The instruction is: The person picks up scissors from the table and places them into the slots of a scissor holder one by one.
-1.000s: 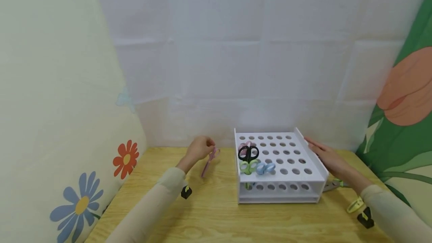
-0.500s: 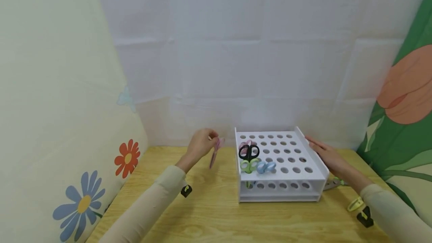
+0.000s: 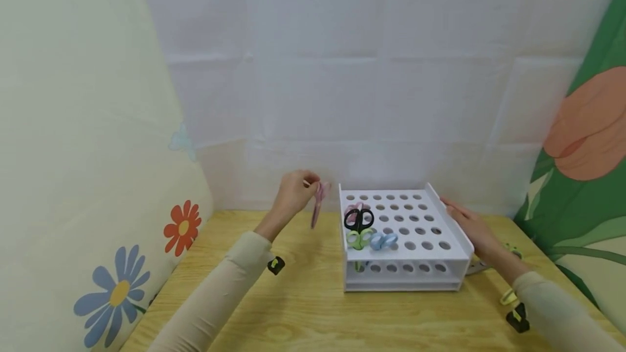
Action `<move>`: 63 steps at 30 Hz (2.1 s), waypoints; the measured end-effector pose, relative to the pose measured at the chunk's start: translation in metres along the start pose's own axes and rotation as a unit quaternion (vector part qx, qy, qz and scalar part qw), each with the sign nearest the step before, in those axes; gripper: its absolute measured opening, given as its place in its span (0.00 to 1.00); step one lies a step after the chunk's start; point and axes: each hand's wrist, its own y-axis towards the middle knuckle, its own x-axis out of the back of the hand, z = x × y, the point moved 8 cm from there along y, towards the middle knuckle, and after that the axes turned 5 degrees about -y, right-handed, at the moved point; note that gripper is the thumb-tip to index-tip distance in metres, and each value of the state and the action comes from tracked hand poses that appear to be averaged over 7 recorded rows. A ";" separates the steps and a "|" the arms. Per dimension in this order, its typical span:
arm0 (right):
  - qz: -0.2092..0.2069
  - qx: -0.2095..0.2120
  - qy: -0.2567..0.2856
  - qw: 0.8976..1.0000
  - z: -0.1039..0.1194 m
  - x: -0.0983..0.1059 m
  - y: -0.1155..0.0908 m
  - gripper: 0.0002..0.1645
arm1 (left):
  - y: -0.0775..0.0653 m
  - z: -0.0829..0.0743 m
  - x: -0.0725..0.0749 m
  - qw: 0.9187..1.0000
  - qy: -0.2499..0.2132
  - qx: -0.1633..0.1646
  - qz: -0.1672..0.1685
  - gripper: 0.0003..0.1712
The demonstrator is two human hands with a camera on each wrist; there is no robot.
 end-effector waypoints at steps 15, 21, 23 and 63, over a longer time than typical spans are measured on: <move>-0.050 0.010 0.030 0.998 -0.001 0.000 0.001 0.42 | -0.003 -0.027 0.019 0.991 -0.112 -0.028 -0.071 0.10; -0.053 0.005 0.036 0.998 -0.005 -0.002 -0.001 0.42 | -0.016 -0.023 0.024 0.984 -0.151 -0.028 -0.095 0.10; -0.048 0.000 0.041 0.998 -0.007 -0.004 -0.002 0.43 | -0.019 -0.022 0.024 0.982 -0.157 -0.027 -0.098 0.11; -0.063 0.001 0.070 0.996 -0.007 -0.003 -0.004 0.43 | 0.006 -0.015 -0.006 0.958 -0.217 -0.100 -0.158 0.08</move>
